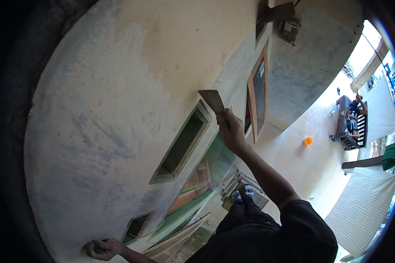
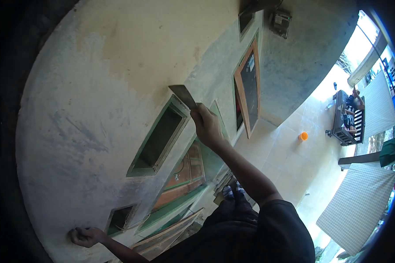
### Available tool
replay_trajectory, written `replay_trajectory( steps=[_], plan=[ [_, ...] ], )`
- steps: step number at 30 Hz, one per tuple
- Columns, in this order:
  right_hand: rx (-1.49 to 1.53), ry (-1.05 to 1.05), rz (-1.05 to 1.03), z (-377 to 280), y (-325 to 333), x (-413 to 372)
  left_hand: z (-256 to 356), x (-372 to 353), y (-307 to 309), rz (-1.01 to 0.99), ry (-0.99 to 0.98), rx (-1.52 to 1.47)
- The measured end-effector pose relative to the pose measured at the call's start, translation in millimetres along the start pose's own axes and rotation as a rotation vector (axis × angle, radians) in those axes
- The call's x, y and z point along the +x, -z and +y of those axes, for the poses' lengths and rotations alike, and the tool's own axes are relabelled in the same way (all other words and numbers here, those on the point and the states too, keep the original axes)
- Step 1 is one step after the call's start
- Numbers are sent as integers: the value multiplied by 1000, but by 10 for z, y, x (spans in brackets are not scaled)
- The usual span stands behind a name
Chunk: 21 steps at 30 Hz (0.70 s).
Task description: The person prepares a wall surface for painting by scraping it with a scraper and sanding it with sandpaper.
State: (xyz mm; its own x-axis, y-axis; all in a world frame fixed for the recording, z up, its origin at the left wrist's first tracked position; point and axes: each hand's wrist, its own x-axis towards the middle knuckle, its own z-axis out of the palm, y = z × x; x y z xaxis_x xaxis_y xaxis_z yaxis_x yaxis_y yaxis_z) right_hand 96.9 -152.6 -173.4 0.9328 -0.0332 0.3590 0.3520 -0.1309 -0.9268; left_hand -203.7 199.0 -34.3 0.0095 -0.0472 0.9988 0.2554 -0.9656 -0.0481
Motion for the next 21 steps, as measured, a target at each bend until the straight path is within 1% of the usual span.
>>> replay_trajectory(
  steps=[2,7,9,10,12,15,17,18,20,21],
  plan=[
    [13,-15,1,128,-73,-71,-85,-11,15,-13,-59,-14],
    [33,-16,13,478,-203,-99,-169,-43,48,11,-88,44],
    [31,98,34,582,-239,-54,-161,-39,47,14,-84,43],
    [34,95,35,622,-250,-62,-168,-35,46,21,-88,27],
    [28,39,13,617,-260,-62,-216,-33,59,25,-98,6],
    [15,69,19,586,-260,-40,-254,-53,54,9,-87,29],
    [14,85,17,584,-270,-33,-197,-64,43,38,58,23],
    [14,104,12,592,-282,-35,-55,-1,-43,35,56,24],
    [17,108,8,652,-321,-39,299,167,-296,132,-110,-3],
    [17,115,6,681,-339,-38,312,167,-298,131,-111,-2]
  ],
)
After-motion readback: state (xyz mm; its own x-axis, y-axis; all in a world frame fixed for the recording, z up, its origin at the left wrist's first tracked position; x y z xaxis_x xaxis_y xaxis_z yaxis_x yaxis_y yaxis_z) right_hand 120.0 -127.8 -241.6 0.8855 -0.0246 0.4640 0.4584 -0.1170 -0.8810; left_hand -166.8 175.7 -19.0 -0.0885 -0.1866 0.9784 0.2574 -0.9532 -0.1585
